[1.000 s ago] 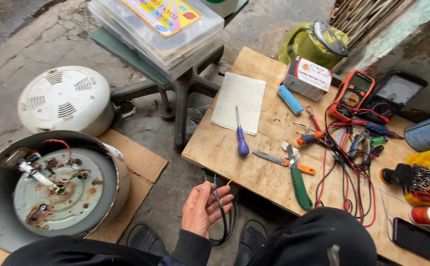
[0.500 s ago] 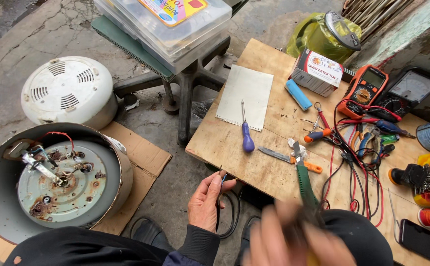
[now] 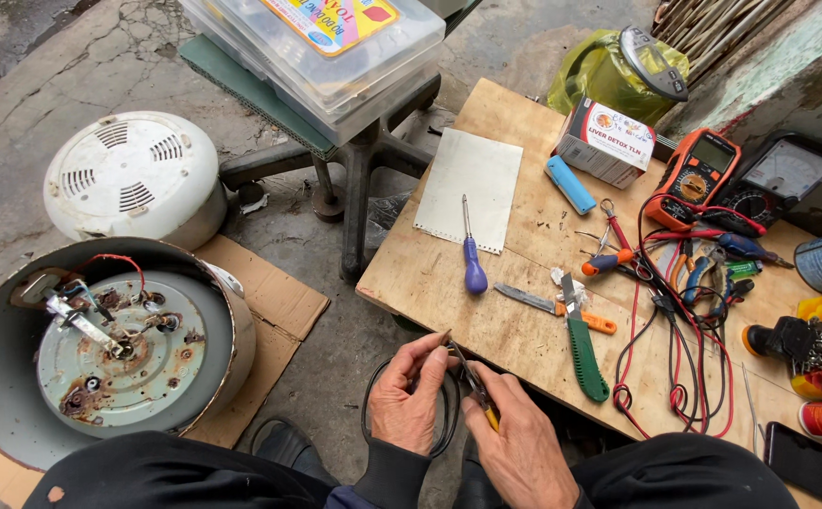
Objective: The person strips the outer insulation from a black electrical cord using a utility knife, then uses pliers to strip the inner wire insulation. The person twists the exposed wire ends and prepares them for connection.
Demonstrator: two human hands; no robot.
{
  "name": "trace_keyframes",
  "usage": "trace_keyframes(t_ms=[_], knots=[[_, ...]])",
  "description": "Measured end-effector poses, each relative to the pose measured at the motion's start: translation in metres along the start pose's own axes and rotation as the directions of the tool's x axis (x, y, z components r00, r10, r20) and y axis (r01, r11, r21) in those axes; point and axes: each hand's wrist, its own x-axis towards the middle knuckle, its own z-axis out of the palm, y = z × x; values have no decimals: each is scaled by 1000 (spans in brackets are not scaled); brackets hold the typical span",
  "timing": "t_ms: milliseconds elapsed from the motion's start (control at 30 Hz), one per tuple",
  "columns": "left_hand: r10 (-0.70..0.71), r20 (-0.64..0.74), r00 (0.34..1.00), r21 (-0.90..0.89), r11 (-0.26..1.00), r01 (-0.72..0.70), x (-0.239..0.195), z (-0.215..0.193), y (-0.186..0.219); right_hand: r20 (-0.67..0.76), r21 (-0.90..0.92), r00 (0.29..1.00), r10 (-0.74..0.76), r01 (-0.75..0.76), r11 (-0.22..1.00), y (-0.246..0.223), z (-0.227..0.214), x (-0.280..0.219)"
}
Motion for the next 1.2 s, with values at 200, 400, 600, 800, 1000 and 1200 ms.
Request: trace_keyframes(t_ms=[200,400,600,800,1000,1200], knots=[[37,-16,999,234,972,-32,-5,-1,13,-149,-244,923,-355,314,918,23,3,6],[102,-7,995,300,949,-95,-6,-2,5,-149,-367,872,-467,390,845,18,-4,9],[70,-25,997,353,934,-56,-4,-3,6,-157,-407,830,-536,440,801,21,-2,13],[70,-12,997,383,922,-60,-2,-4,3,-167,-396,809,-564,468,790,24,0,15],[77,1,997,414,907,-71,-1,-4,-1,-159,-440,800,-579,468,767,29,1,16],[178,16,984,443,881,-167,-1,-3,-4,-163,-465,801,-576,453,761,32,2,15]])
